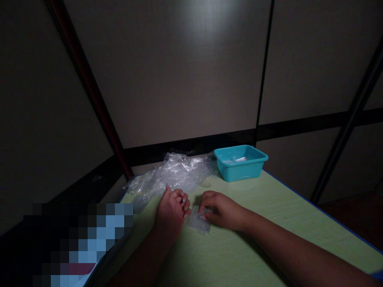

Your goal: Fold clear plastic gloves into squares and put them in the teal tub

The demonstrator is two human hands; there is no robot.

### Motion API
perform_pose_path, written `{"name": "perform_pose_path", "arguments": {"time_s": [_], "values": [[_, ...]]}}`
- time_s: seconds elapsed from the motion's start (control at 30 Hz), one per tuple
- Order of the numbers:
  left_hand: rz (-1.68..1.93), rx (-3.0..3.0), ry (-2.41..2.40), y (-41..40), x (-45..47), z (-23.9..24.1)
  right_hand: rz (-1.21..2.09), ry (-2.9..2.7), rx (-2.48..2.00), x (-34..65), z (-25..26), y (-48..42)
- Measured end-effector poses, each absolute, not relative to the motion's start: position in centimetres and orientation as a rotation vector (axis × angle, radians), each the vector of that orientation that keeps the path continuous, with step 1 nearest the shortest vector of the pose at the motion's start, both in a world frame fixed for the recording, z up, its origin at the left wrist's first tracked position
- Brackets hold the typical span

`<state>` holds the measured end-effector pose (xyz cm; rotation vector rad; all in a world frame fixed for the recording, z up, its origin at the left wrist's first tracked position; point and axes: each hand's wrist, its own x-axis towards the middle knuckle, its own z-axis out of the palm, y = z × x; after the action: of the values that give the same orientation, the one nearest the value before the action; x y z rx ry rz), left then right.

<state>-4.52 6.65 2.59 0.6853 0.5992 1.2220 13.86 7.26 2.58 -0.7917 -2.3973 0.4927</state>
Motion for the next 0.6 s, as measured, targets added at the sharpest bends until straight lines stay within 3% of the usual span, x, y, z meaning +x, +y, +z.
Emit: {"name": "perform_pose_path", "arguments": {"time_s": [0.27,0.6], "values": [[1.186,0.551,0.476,6.78,-5.25,2.51,0.532,-2.357,-0.760,13.78,2.34,7.37],[1.163,0.526,0.397,6.87,-4.96,2.59,0.975,-2.006,-0.823,13.50,1.99,7.77]]}}
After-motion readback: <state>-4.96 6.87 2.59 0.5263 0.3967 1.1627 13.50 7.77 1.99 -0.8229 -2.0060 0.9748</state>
